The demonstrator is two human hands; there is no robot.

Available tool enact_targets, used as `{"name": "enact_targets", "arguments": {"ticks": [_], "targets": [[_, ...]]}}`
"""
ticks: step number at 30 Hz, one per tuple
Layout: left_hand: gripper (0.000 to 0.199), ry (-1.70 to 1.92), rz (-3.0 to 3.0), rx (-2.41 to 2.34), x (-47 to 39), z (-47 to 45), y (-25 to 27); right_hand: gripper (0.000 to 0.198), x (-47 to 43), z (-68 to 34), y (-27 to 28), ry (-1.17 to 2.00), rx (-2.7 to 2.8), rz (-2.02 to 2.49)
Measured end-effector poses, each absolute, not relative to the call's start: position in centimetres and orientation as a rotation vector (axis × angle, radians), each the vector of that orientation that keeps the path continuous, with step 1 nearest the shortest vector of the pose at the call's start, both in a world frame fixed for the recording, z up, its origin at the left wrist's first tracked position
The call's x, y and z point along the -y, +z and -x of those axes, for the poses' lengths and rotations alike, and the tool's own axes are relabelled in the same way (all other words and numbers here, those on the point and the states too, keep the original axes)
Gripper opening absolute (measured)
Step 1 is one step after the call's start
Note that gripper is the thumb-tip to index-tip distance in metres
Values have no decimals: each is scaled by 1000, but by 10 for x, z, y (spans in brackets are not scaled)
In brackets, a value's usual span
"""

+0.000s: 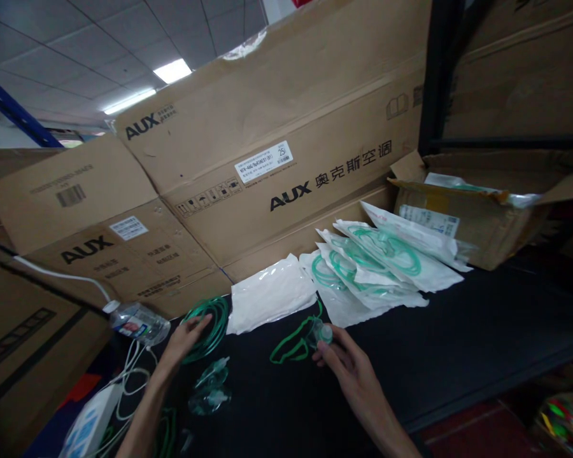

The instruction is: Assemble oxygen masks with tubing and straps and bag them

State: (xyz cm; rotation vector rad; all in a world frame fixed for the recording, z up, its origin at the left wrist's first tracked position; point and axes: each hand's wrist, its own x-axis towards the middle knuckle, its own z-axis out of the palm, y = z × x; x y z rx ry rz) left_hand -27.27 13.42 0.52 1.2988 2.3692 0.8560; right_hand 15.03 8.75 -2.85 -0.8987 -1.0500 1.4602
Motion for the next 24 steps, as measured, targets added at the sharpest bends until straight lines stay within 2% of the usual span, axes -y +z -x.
{"name": "enact_targets", "arguments": {"ticks": [5, 10, 16, 20, 24], "targets": [[34, 554, -1292, -2413, -136, 250, 2, 42, -88, -151, -31, 1465, 1049, 898], [34, 608, -1252, -2433, -133, 247, 14, 42, -87, -152, -26, 1465, 1039, 901], [32, 988, -1018, -2371, -127, 273, 43, 43, -86, -152, -22, 1476, 1038, 898], [28, 1378, -826, -2171, -119, 289, 76, 41, -87, -153, -25, 1481, 1038, 902], [19, 1615, -699, -1905, -112, 289, 110, 40, -87, -152, -28, 1483, 1042, 912]]}}
